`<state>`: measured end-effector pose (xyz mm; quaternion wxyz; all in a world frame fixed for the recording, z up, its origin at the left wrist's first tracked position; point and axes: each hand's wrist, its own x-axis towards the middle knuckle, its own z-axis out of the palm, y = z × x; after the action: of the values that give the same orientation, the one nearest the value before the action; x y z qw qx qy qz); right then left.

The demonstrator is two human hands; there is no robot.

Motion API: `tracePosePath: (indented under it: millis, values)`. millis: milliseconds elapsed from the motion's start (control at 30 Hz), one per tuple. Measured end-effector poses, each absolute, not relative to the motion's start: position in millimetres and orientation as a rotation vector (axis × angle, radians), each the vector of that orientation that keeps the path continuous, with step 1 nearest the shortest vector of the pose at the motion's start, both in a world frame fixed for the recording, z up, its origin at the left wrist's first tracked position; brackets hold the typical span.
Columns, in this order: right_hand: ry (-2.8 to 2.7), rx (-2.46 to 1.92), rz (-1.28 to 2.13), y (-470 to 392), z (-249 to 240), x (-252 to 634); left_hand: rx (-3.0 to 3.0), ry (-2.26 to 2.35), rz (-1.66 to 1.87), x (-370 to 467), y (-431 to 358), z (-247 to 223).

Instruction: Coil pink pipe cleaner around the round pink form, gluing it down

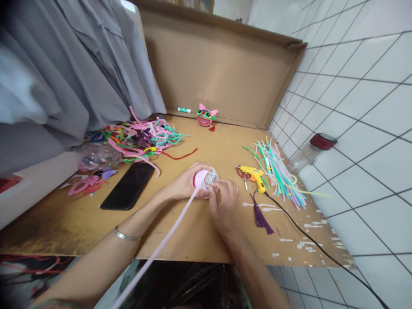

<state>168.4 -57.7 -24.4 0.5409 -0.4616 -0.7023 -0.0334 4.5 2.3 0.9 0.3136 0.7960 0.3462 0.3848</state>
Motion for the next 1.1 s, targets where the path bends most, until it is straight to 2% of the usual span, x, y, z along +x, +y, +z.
tracePosePath:
  millis: [767,900,1100]
  values:
    - [-1.727,-1.103,-0.125,-56.3,-30.0,167.6,1.858,0.860,0.899,-3.2,2.8,1.8]
    - [-1.645,-1.331,-0.221,-32.5,-29.8,192.1,1.803,0.891,0.883,-3.0,2.2,3.2]
    - [-1.532,-2.070,-0.482,8.7,-5.2,243.4,1.725,0.881,0.864,-3.8,9.6,-3.4]
